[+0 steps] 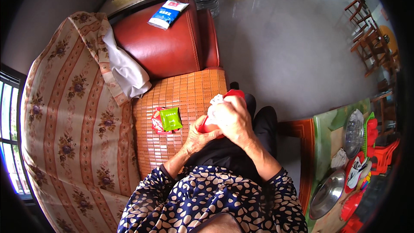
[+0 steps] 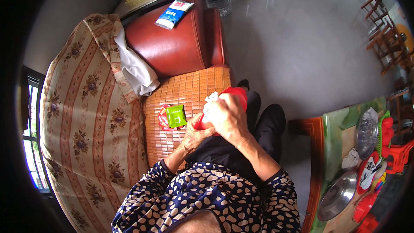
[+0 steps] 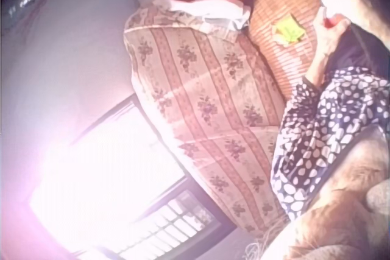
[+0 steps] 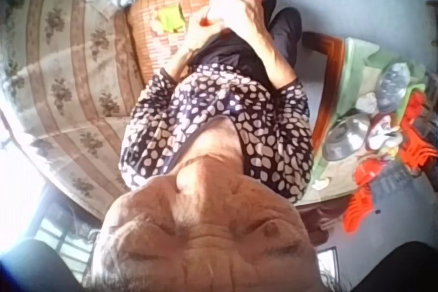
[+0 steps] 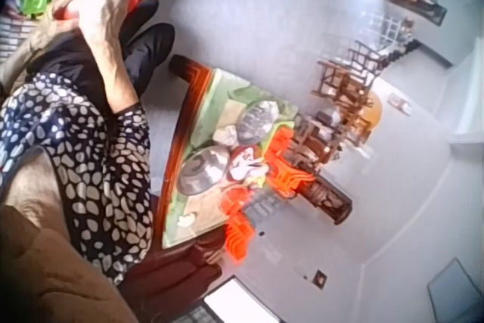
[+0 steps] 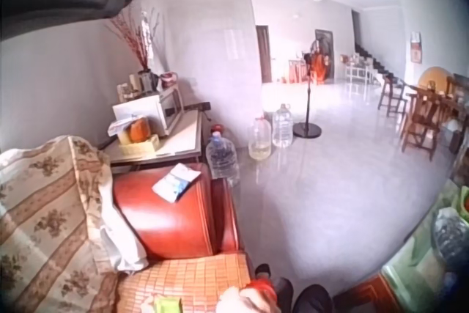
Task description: The person sits on a chair and wipes a red plastic bowl with a white cloth. They then wipe several small rectangular packets, including green and red ones, and place them into the bowl.
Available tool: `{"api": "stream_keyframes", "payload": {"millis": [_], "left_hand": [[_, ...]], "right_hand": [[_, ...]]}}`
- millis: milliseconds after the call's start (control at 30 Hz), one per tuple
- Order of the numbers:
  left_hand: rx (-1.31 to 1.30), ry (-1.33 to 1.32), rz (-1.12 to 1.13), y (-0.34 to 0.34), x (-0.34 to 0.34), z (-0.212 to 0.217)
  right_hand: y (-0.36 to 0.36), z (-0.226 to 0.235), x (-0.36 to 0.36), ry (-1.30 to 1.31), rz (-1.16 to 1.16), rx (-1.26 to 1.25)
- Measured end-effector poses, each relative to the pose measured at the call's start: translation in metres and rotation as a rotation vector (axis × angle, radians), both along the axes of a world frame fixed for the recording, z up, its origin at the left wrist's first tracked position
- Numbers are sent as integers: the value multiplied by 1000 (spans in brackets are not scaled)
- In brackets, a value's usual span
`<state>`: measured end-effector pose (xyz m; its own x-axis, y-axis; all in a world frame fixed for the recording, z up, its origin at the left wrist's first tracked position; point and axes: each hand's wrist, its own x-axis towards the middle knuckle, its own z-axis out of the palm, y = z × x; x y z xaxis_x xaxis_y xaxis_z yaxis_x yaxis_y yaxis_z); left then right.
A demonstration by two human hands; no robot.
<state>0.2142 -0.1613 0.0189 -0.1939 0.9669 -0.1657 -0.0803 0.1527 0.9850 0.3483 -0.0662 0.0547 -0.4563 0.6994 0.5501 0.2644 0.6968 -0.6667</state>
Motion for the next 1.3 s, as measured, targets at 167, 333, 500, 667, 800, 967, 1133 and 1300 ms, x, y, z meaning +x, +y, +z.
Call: {"api": "stream_keyframes", "payload": {"millis": [167, 333, 500, 667, 800, 967, 1133, 1300], "left_hand": [[-75, -63, -17, -1, 1, 1], [-72, -92, -22, -2, 0, 1], [-99, -334, -181, -14, -17, -11], [-322, -56, -519, 21, -59, 27], [-106, -53, -412, 43, -14, 51], [7, -8, -228, 33, -7, 31], [-87, -42, -135, 24, -5, 39], [-66, 48, -68, 18, -13, 21]], "right_hand": [[44, -21, 23, 27, -41, -581], [77, -35, 34, 180, 161, -1158], [90, -26, 41, 148, 420, -956], [75, -2, 29, -58, 422, -339], [37, 21, 10, -261, 340, 88], [21, 17, 11, -113, 161, 144], [39, -9, 14, 85, 34, -176], [51, -34, 13, 265, -3, -726]]}}
